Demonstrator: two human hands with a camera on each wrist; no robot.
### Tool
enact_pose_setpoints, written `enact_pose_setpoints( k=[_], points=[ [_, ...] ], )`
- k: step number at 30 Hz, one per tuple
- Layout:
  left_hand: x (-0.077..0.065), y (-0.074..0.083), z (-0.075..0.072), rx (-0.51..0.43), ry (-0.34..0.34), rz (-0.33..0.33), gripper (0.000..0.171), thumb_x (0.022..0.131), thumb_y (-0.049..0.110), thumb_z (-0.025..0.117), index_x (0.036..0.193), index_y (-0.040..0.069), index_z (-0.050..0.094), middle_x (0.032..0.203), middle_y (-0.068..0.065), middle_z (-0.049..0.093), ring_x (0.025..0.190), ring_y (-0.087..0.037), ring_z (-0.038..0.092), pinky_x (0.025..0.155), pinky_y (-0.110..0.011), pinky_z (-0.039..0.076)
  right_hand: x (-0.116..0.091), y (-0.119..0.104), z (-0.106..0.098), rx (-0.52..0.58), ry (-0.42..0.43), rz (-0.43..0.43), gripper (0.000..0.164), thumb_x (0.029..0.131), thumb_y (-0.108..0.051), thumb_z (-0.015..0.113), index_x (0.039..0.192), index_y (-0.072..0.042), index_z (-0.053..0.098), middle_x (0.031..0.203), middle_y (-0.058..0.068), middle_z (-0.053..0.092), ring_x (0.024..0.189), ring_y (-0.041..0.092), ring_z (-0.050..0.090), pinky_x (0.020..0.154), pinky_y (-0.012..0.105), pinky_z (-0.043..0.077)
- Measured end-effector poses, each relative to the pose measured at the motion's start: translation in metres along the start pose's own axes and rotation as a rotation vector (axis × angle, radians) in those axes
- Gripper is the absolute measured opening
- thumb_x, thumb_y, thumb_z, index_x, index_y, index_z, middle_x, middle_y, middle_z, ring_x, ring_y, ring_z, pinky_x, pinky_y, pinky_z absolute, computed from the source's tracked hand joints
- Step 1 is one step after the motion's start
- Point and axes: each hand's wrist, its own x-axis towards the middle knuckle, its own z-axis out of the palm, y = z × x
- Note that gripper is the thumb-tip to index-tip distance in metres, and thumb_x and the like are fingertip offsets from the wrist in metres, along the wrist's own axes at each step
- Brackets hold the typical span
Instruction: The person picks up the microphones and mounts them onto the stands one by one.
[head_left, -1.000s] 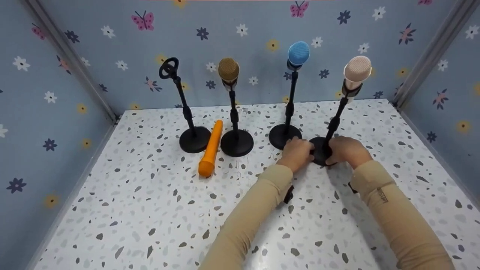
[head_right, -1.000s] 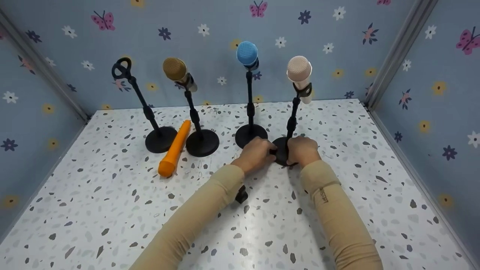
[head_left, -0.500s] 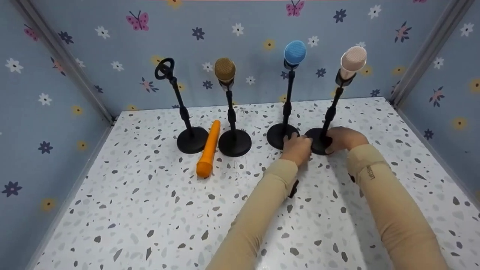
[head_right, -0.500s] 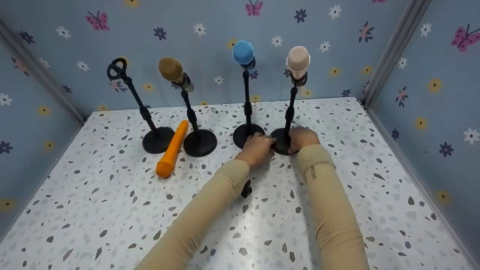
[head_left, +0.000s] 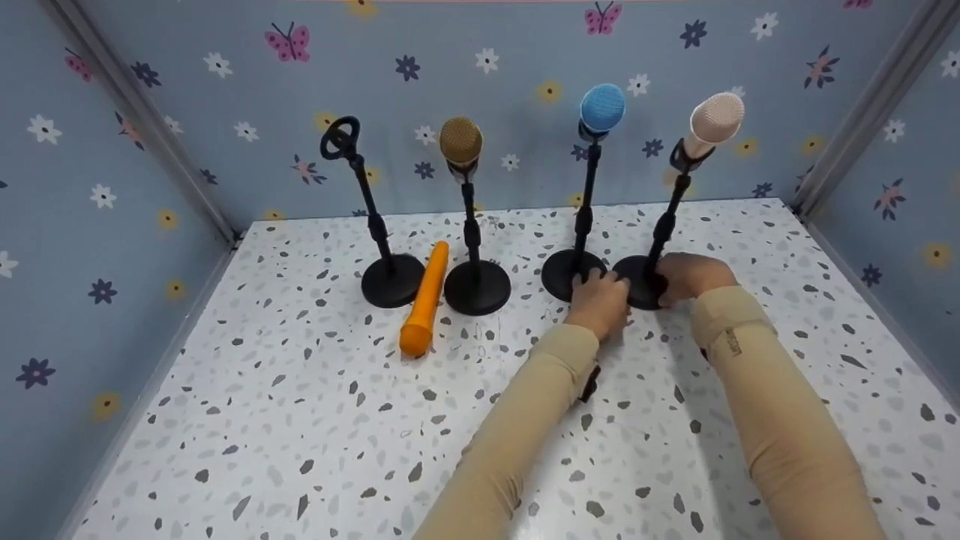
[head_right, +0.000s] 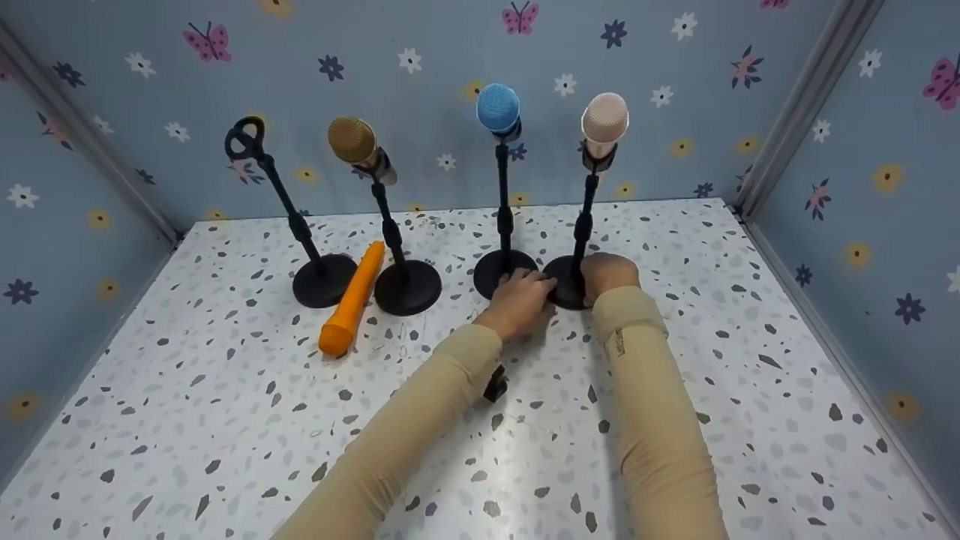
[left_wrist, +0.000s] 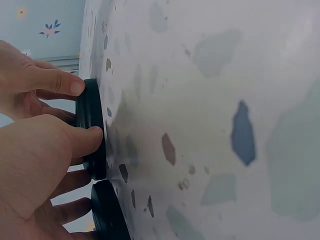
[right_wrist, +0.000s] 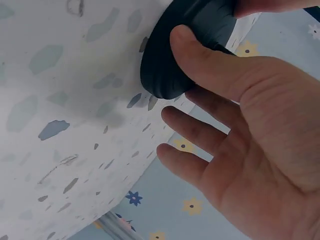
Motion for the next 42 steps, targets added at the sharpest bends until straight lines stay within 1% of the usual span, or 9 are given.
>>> enact_pose_setpoints(
  k=[9, 15, 20, 23, 27, 31, 35, 38, 42],
  points=[
    [0.0, 0.001, 0.002, 0.024, -0.011, 0.003, 0.052, 0.093, 0.042, 0.072, 0.14, 0.023, 0.061, 0.14, 0.004, 0.057, 0.133, -0.024, 0.045, 0.113, -0.051, 0.035, 0.002, 0.005, -0.001, 0.025, -0.016, -0.019, 0.037, 0.088, -0.02, 0.081, 0.117, 0.002, 0.071, 0.108, 0.015, 0.071, 0.093, 0.028, 0.062, 0.091, 0.054, 0.05],
    [0.0, 0.001, 0.002, 0.041, -0.01, 0.004, 0.05, 0.098, 0.042, 0.066, 0.143, 0.022, 0.058, 0.142, 0.003, 0.056, 0.134, -0.023, 0.044, 0.114, -0.05, 0.035, 0.004, 0.009, 0.002, 0.003, -0.014, -0.051, 0.043, 0.092, -0.021, 0.077, 0.124, 0.004, 0.066, 0.117, 0.022, 0.068, 0.102, 0.036, 0.064, 0.093, 0.057, 0.049],
    [-0.004, -0.003, 0.0, 0.042, -0.077, 0.01, 0.059, 0.101, 0.044, 0.058, 0.154, 0.02, 0.044, 0.153, 0.001, 0.046, 0.143, -0.025, 0.034, 0.118, -0.051, 0.028, 0.006, 0.006, 0.009, -0.048, 0.04, -0.086, 0.051, 0.093, -0.02, 0.074, 0.134, 0.007, 0.059, 0.126, 0.029, 0.062, 0.111, 0.043, 0.062, 0.097, 0.059, 0.047],
    [-0.009, -0.007, 0.0, 0.028, -0.103, 0.04, 0.06, 0.102, 0.044, 0.056, 0.155, 0.02, 0.042, 0.156, 0.0, 0.043, 0.146, -0.025, 0.031, 0.119, -0.05, 0.026, 0.006, 0.004, 0.014, -0.058, 0.058, -0.084, 0.044, 0.093, -0.019, 0.075, 0.127, 0.007, 0.063, 0.12, 0.026, 0.065, 0.103, 0.039, 0.064, 0.092, 0.056, 0.049],
    [-0.016, -0.014, -0.005, -0.019, -0.073, 0.111, 0.05, 0.102, 0.04, 0.058, 0.148, 0.02, 0.053, 0.15, -0.004, 0.049, 0.142, -0.027, 0.038, 0.118, -0.05, 0.029, 0.0, 0.005, 0.016, -0.074, 0.082, -0.072, 0.031, 0.093, -0.017, 0.074, 0.115, 0.004, 0.068, 0.108, 0.02, 0.066, 0.091, 0.032, 0.062, 0.083, 0.052, 0.049],
    [-0.023, -0.022, -0.011, -0.095, -0.085, 0.155, 0.044, 0.102, 0.034, 0.06, 0.143, 0.019, 0.058, 0.143, -0.007, 0.053, 0.134, -0.029, 0.045, 0.114, -0.048, 0.036, -0.01, 0.003, 0.014, -0.096, 0.056, -0.12, 0.021, 0.096, -0.017, 0.071, 0.108, 0.0, 0.068, 0.098, 0.016, 0.066, 0.086, 0.032, 0.062, 0.08, 0.052, 0.05],
    [-0.032, -0.035, -0.022, -0.158, -0.098, 0.185, 0.044, 0.102, 0.03, 0.06, 0.144, 0.017, 0.058, 0.136, -0.007, 0.057, 0.124, -0.028, 0.054, 0.106, -0.041, 0.044, -0.019, -0.006, 0.01, -0.115, 0.008, -0.176, 0.031, 0.099, -0.022, 0.067, 0.125, -0.004, 0.067, 0.114, 0.023, 0.067, 0.103, 0.041, 0.064, 0.09, 0.057, 0.05],
    [-0.04, -0.048, -0.029, -0.202, -0.071, 0.215, 0.043, 0.102, 0.027, 0.061, 0.143, 0.014, 0.059, 0.132, -0.007, 0.061, 0.119, -0.026, 0.058, 0.101, -0.037, 0.047, -0.024, -0.013, 0.009, -0.124, -0.014, -0.193, 0.045, 0.101, -0.025, 0.065, 0.14, -0.006, 0.059, 0.129, 0.026, 0.062, 0.116, 0.044, 0.06, 0.097, 0.059, 0.047],
    [-0.056, -0.068, -0.04, -0.268, -0.05, 0.226, 0.041, 0.102, 0.026, 0.062, 0.141, 0.013, 0.061, 0.134, -0.006, 0.063, 0.122, -0.024, 0.058, 0.104, -0.036, 0.047, -0.026, -0.023, 0.009, -0.119, -0.01, -0.25, 0.045, 0.101, -0.023, 0.065, 0.142, -0.006, 0.058, 0.119, 0.02, 0.066, 0.106, 0.036, 0.064, 0.09, 0.054, 0.051]
  ],
)
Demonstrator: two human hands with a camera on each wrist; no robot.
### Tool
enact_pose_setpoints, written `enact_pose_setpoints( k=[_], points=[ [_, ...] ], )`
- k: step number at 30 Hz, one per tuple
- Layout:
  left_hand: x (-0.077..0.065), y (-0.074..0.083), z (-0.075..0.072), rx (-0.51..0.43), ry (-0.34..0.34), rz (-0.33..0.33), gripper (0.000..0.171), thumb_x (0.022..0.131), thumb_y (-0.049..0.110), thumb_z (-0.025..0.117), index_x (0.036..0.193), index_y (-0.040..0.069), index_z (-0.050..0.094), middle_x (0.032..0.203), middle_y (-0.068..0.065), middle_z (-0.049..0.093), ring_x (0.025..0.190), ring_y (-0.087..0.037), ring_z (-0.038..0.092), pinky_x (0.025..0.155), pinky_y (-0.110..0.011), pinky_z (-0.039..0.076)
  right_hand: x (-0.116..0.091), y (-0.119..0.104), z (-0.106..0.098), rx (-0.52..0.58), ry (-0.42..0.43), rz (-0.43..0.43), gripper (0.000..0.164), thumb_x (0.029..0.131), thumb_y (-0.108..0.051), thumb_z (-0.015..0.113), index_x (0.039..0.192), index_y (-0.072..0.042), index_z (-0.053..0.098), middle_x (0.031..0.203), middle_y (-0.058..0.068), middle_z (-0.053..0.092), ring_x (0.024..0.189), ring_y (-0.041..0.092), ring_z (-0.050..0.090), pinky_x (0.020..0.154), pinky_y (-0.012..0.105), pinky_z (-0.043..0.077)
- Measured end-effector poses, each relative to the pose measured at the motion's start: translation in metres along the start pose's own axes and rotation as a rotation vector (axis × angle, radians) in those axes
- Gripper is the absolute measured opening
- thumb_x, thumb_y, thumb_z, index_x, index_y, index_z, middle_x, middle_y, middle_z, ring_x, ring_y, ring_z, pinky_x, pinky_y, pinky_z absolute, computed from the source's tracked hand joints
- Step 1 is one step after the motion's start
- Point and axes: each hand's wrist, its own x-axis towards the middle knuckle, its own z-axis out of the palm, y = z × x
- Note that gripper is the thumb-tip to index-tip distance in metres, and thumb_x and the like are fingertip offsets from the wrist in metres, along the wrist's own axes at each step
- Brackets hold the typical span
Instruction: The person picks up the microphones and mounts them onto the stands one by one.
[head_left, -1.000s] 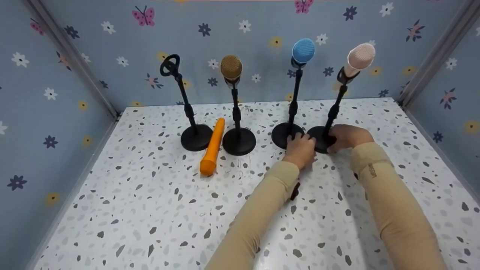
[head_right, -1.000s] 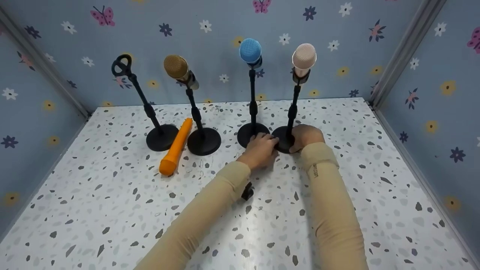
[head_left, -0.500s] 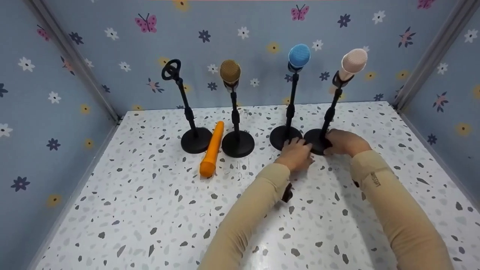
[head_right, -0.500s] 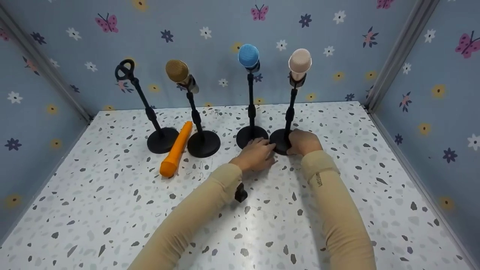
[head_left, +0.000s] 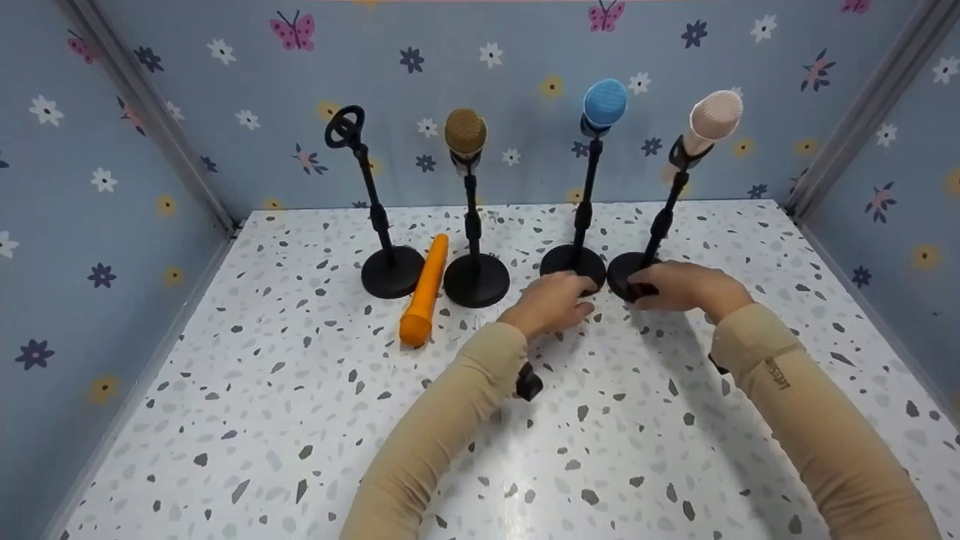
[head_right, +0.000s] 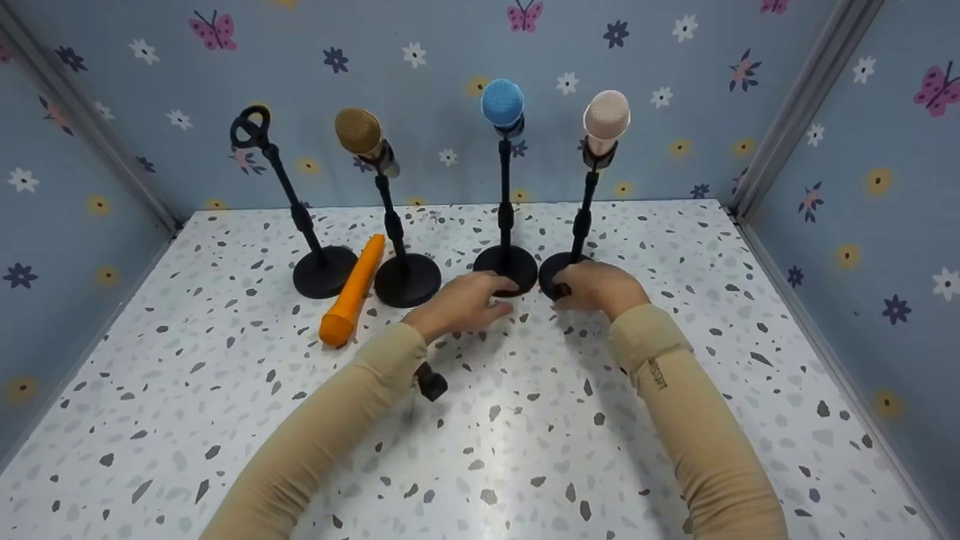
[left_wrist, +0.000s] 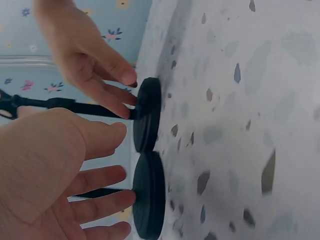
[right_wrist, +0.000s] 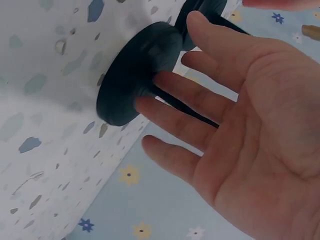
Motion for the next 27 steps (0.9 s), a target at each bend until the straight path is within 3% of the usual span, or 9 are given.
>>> enact_pose_setpoints(
  k=[3, 8, 14, 20, 23, 27],
  points=[
    [-0.015, -0.008, -0.012, -0.04, 0.01, -0.004, 0.039, 0.103, 0.026, 0.062, 0.139, 0.011, 0.062, 0.135, -0.006, 0.063, 0.125, -0.022, 0.058, 0.106, -0.035, 0.046, 0.002, -0.004, -0.002, 0.009, 0.043, -0.062, 0.045, 0.101, -0.019, 0.066, 0.142, -0.004, 0.058, 0.107, 0.014, 0.067, 0.092, 0.029, 0.064, 0.082, 0.049, 0.051],
    [-0.045, -0.027, -0.029, -0.065, 0.053, -0.017, 0.038, 0.103, 0.026, 0.062, 0.137, 0.01, 0.063, 0.134, -0.005, 0.064, 0.124, -0.022, 0.059, 0.106, -0.037, 0.046, 0.006, -0.021, -0.004, 0.004, 0.149, -0.154, 0.051, 0.1, -0.02, 0.067, 0.147, -0.003, 0.052, 0.124, 0.018, 0.063, 0.105, 0.033, 0.063, 0.091, 0.051, 0.051],
    [-0.098, -0.058, -0.048, -0.066, 0.129, -0.05, 0.036, 0.102, 0.026, 0.063, 0.134, 0.008, 0.065, 0.129, -0.009, 0.066, 0.118, -0.025, 0.062, 0.104, -0.039, 0.048, 0.017, -0.06, -0.001, -0.031, 0.193, -0.232, 0.056, 0.101, -0.025, 0.065, 0.153, -0.013, 0.047, 0.144, 0.018, 0.055, 0.12, 0.036, 0.06, 0.1, 0.052, 0.049],
    [-0.142, -0.098, -0.062, -0.122, 0.229, -0.173, 0.035, 0.1, 0.023, 0.066, 0.131, 0.005, 0.067, 0.13, -0.012, 0.066, 0.119, -0.029, 0.062, 0.102, -0.044, 0.049, 0.035, -0.099, 0.002, -0.063, 0.24, -0.394, 0.053, 0.102, -0.023, 0.064, 0.152, -0.014, 0.048, 0.147, 0.015, 0.052, 0.13, 0.035, 0.054, 0.107, 0.05, 0.045],
    [-0.156, -0.12, -0.067, -0.155, 0.242, -0.245, 0.035, 0.101, 0.021, 0.066, 0.131, 0.002, 0.066, 0.13, -0.015, 0.066, 0.119, -0.031, 0.062, 0.103, -0.046, 0.049, 0.048, -0.117, 0.004, -0.095, 0.283, -0.469, 0.052, 0.102, -0.021, 0.064, 0.151, -0.011, 0.049, 0.15, 0.015, 0.049, 0.137, 0.033, 0.047, 0.111, 0.049, 0.041],
    [-0.169, -0.146, -0.073, -0.187, 0.254, -0.361, 0.034, 0.101, 0.018, 0.064, 0.131, 0.0, 0.065, 0.127, -0.016, 0.066, 0.115, -0.03, 0.064, 0.102, -0.046, 0.05, 0.065, -0.139, 0.01, -0.106, 0.291, -0.507, 0.054, 0.102, -0.022, 0.065, 0.152, -0.013, 0.048, 0.155, 0.013, 0.043, 0.142, 0.032, 0.041, 0.114, 0.048, 0.038]
  ],
)
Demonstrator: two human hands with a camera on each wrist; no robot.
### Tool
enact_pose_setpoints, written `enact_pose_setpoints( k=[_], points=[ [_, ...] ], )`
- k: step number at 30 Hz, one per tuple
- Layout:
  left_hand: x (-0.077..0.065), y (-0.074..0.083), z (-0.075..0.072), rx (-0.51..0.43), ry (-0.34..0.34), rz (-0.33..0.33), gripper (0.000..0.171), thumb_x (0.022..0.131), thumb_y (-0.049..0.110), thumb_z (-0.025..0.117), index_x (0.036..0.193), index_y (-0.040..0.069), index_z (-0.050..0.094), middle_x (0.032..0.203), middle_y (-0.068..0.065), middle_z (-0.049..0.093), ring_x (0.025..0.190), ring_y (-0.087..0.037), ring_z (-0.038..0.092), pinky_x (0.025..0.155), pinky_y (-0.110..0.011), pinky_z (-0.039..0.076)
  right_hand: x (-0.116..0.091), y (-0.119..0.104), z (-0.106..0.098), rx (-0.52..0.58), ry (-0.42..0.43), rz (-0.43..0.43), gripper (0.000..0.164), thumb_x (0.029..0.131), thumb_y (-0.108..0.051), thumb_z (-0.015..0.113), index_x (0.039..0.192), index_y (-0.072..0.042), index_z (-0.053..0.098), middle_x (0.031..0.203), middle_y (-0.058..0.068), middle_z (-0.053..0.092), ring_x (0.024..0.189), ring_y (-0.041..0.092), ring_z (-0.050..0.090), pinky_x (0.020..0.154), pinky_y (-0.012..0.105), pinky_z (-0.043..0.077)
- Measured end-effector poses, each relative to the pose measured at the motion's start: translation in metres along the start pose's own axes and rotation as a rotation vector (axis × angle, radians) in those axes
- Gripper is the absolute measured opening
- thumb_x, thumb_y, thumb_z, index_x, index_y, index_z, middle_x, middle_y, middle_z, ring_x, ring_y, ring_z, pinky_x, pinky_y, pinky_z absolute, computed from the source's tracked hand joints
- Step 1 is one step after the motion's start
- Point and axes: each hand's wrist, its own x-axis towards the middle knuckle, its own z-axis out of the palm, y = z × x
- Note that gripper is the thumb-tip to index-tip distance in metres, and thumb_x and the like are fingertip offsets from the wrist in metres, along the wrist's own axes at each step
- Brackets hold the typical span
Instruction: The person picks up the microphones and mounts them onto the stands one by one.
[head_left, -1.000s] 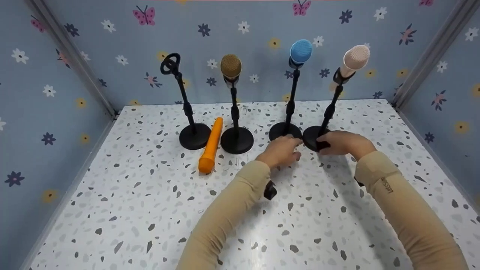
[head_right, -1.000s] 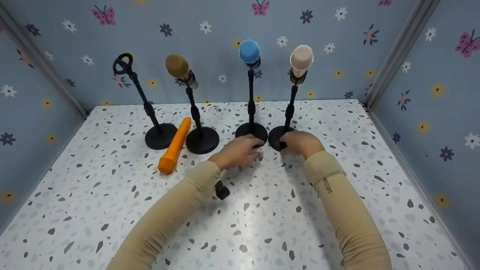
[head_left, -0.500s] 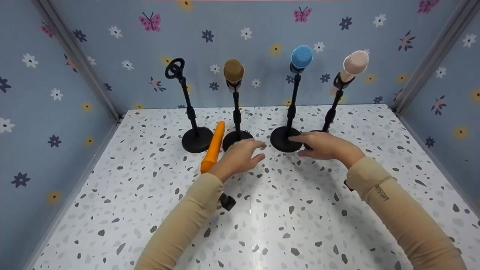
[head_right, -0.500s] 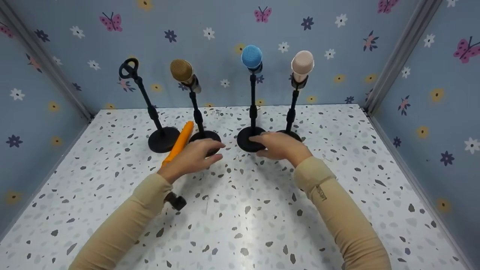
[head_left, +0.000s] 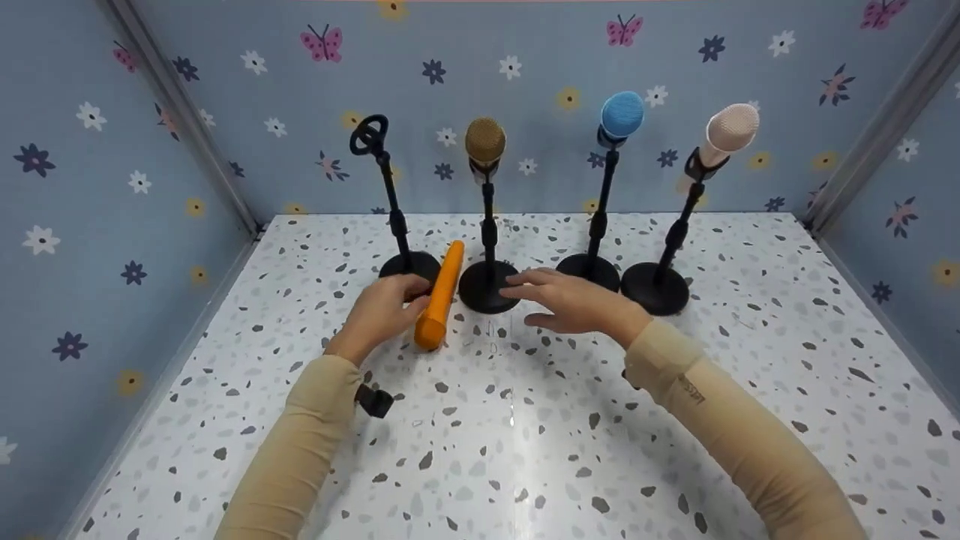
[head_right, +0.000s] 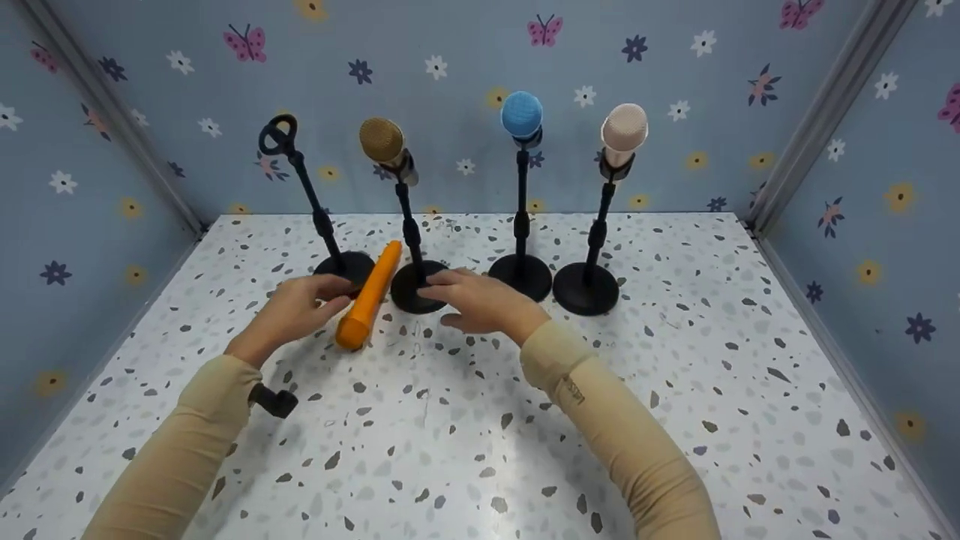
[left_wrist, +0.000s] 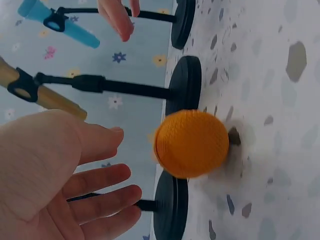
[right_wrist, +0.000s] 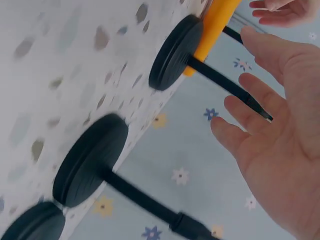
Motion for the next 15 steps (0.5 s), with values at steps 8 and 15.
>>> enact_pose_setpoints(
  k=[8, 15],
  points=[
    [0.011, -0.033, 0.003, 0.065, 0.028, -0.151, 0.036, 0.101, 0.016, 0.063, 0.13, -0.005, 0.063, 0.125, -0.023, 0.065, 0.116, -0.037, 0.062, 0.102, -0.052, 0.048, 0.03, -0.02, 0.02, 0.047, -0.026, -0.037, 0.054, 0.1, -0.018, 0.067, 0.15, -0.011, 0.05, 0.155, 0.013, 0.043, 0.14, 0.031, 0.043, 0.112, 0.044, 0.041],
    [0.018, -0.045, 0.01, 0.129, 0.027, -0.173, 0.041, 0.099, 0.016, 0.062, 0.133, -0.008, 0.06, 0.132, -0.028, 0.058, 0.127, -0.043, 0.053, 0.111, -0.055, 0.039, 0.053, -0.03, 0.03, 0.029, -0.01, -0.045, 0.052, 0.099, -0.016, 0.069, 0.148, -0.011, 0.053, 0.152, 0.012, 0.047, 0.138, 0.03, 0.046, 0.113, 0.042, 0.041]
  ],
)
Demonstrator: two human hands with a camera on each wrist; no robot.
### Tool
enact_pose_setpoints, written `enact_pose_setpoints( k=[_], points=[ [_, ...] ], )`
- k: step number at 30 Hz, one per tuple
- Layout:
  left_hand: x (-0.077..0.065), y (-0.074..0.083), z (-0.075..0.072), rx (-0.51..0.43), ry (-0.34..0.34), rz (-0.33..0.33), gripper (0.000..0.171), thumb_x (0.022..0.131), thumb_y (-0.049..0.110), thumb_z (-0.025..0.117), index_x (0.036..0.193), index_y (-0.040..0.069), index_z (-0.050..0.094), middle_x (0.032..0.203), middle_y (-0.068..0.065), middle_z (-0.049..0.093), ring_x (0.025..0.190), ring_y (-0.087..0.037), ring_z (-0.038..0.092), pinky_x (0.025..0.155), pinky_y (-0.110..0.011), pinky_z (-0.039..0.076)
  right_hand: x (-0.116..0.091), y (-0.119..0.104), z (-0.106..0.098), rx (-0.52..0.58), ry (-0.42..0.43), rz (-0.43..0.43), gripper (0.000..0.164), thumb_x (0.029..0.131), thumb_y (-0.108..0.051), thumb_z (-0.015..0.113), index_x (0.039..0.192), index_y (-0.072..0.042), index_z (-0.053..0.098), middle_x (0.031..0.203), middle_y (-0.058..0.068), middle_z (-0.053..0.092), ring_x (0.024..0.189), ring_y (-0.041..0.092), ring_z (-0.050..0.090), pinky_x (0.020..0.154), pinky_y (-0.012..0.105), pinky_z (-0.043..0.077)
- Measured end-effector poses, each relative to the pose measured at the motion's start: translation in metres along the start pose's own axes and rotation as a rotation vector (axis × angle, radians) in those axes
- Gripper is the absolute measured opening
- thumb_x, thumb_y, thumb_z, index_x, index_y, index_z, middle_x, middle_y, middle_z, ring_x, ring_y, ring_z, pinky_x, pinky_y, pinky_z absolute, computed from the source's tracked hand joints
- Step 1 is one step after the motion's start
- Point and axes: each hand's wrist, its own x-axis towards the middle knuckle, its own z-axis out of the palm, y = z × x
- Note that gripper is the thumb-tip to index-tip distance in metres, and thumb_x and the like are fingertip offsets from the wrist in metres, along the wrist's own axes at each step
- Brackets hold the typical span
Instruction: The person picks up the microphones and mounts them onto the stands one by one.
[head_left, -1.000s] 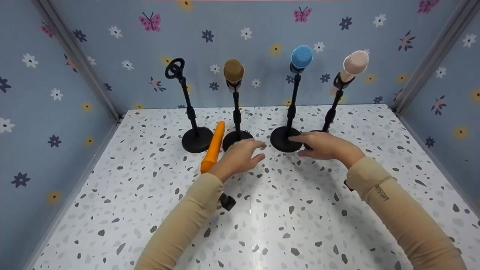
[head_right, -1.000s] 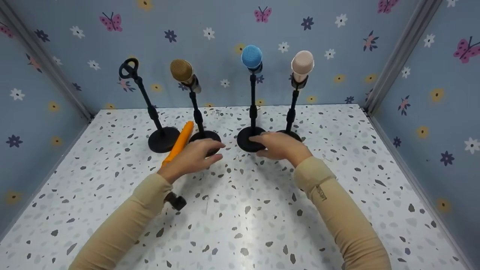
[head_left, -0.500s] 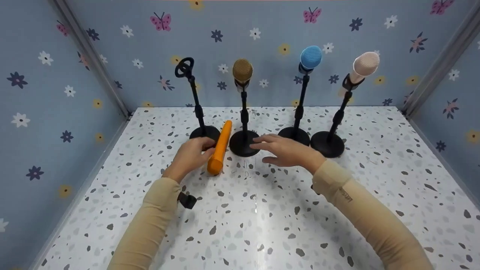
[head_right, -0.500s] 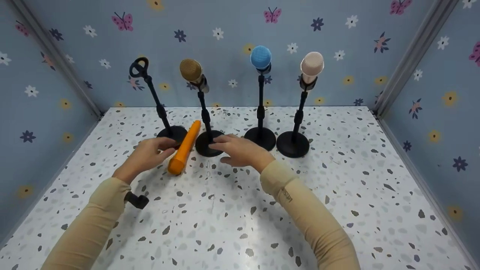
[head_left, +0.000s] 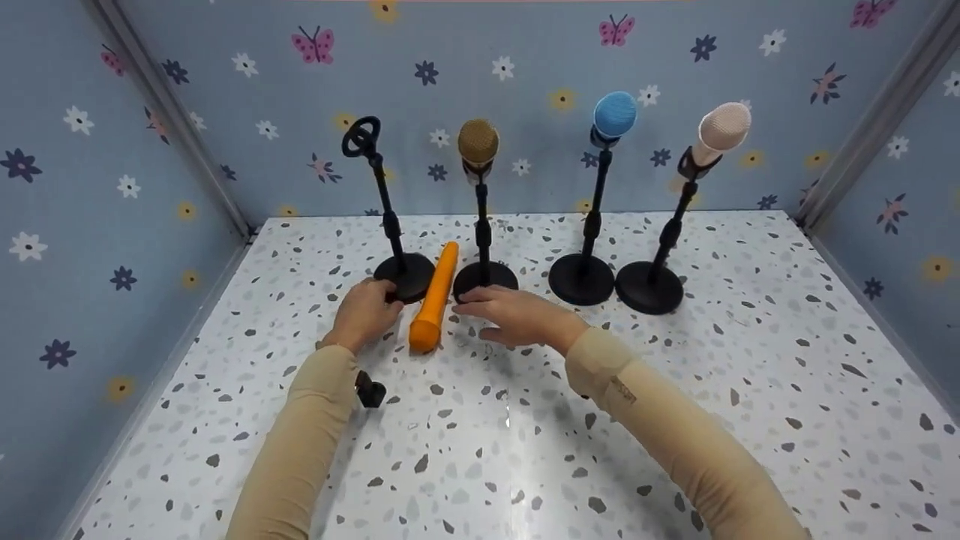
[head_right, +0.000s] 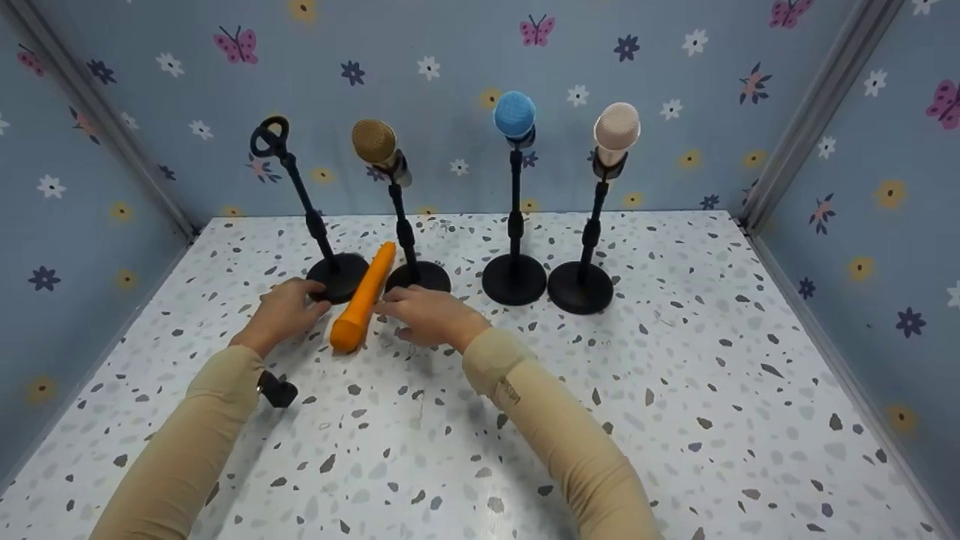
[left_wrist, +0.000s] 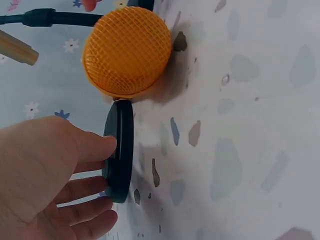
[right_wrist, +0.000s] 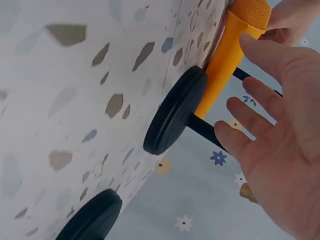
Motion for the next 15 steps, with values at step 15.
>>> enact_pose_setpoints(
  k=[15],
  points=[
    [0.018, 0.002, 0.003, 0.087, 0.044, 0.024, 0.03, 0.1, 0.01, 0.064, 0.125, -0.006, 0.067, 0.122, -0.026, 0.065, 0.117, -0.042, 0.059, 0.103, -0.054, 0.047, 0.042, -0.016, 0.015, -0.104, -0.036, 0.045, 0.059, 0.102, -0.012, 0.063, 0.156, -0.017, 0.041, 0.164, 0.008, 0.031, 0.147, 0.033, 0.034, 0.113, 0.044, 0.04]
  ],
)
